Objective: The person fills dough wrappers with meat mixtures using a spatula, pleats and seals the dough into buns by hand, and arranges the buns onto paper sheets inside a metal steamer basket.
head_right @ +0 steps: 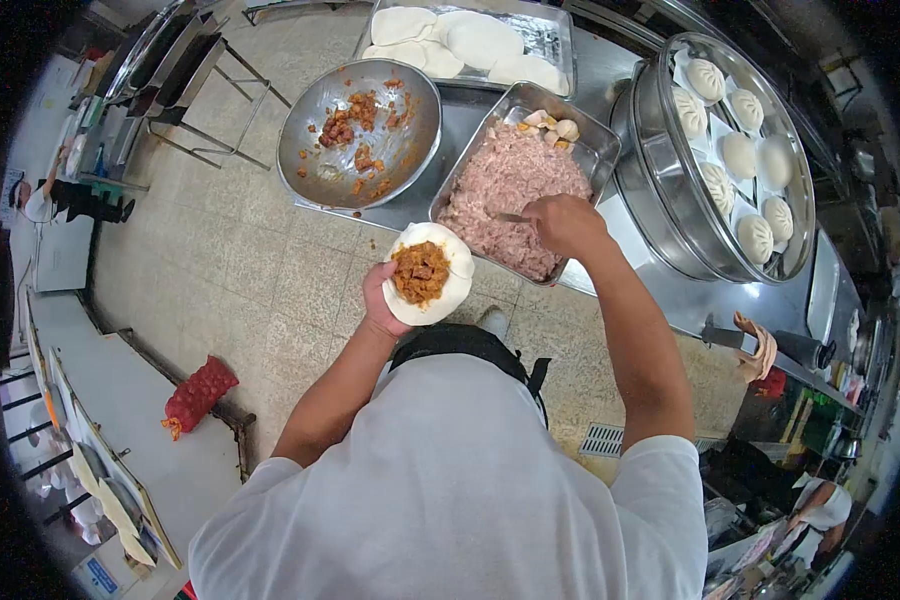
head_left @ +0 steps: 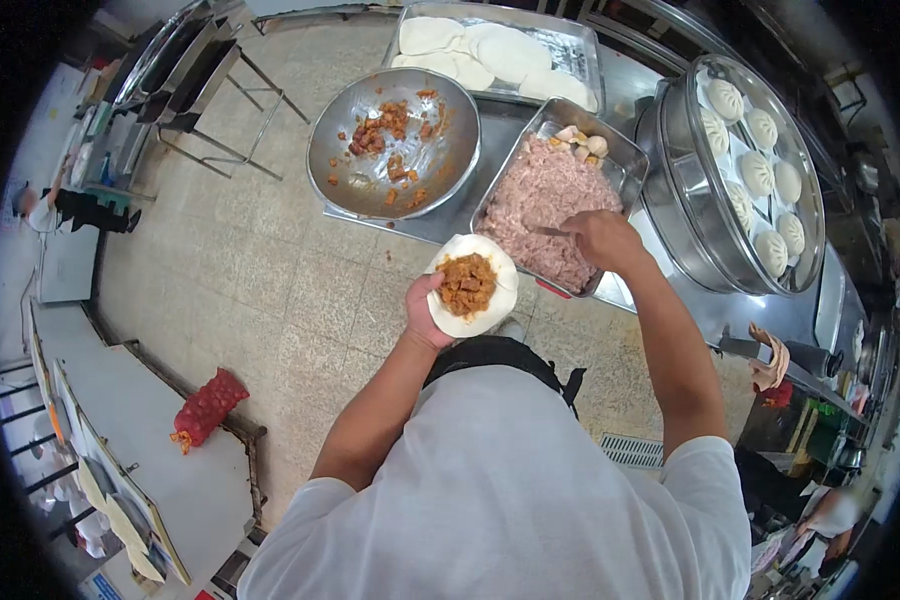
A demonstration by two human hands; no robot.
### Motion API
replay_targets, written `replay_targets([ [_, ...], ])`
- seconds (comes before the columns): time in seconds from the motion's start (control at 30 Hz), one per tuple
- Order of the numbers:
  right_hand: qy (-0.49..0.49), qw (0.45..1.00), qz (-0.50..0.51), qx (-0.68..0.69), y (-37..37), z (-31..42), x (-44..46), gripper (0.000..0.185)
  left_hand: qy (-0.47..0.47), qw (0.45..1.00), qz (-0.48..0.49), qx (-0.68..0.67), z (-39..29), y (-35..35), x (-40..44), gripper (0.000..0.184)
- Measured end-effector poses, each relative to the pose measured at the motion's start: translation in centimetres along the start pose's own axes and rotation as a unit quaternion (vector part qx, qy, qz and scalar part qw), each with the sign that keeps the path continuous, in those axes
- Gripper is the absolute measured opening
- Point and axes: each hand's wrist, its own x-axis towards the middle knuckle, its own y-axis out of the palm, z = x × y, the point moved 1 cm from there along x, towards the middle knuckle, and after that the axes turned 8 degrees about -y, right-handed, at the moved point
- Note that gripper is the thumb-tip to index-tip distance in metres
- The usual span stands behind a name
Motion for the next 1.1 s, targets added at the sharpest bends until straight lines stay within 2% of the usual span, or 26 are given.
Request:
replay_targets([
  [0.17,0.005,0.998,-0.05,0.034,0.6,1.1,-1.1,0.028,-0.026,1.0,0.004,0.006,-1.3,-0.5,0.2,0.067],
  [0.27,0.045,0.997,-0.065,0.025,-0.5,1.2,-2.3,0.026,-0.016,0.999,-0.026,0.033,-2.9,-0.8,-0.4,0.067],
  [0.33,0.122,0.992,-0.025,-0.007,-1.9,1.6,-3.2,0.024,-0.008,0.998,-0.03,0.051,-3.7,-0.5,-0.6,0.068],
  [0.37,0.123,0.991,-0.056,-0.007,-2.2,1.8,-3.5,0.024,0.0,0.997,-0.034,0.066,-4.0,-0.4,-0.6,0.07],
  [0.5,0.17,0.983,-0.045,-0.061,-1.3,3.2,-2.3,0.027,0.001,0.997,-0.034,0.073,-4.4,0.1,-0.1,0.069],
  [0.57,0.203,0.972,-0.103,-0.052,-0.5,4.1,-1.9,0.03,0.002,0.997,-0.038,0.066,-4.3,0.1,-0.2,0.068],
  [0.67,0.218,0.967,-0.112,-0.074,0.6,4.8,-1.1,0.031,0.001,0.996,-0.041,0.077,-4.1,0.3,-0.2,0.068],
  [0.8,0.207,0.971,-0.105,-0.064,1.3,4.9,-0.7,0.03,-0.008,0.999,-0.026,0.047,-3.8,0.2,-0.2,0.065],
  [0.87,0.119,0.989,-0.086,-0.031,1.4,5.7,-0.8,0.027,-0.009,0.999,-0.012,0.041,-3.7,0.1,-0.1,0.065],
  [0.9,0.118,0.989,-0.085,-0.033,1.6,5.7,-0.9,0.027,-0.007,0.999,-0.01,0.04,-3.7,0.1,-0.1,0.065],
  [0.97,0.075,0.989,-0.124,0.01,2.4,5.7,-1.0,0.024,-0.006,0.999,-0.012,0.038,-3.5,0.1,-0.1,0.065],
  [1.1,0.063,0.987,-0.142,0.045,2.9,5.8,-1.3,0.024,-0.002,0.999,-0.016,0.04,-3.4,-0.1,0.0,0.065],
])
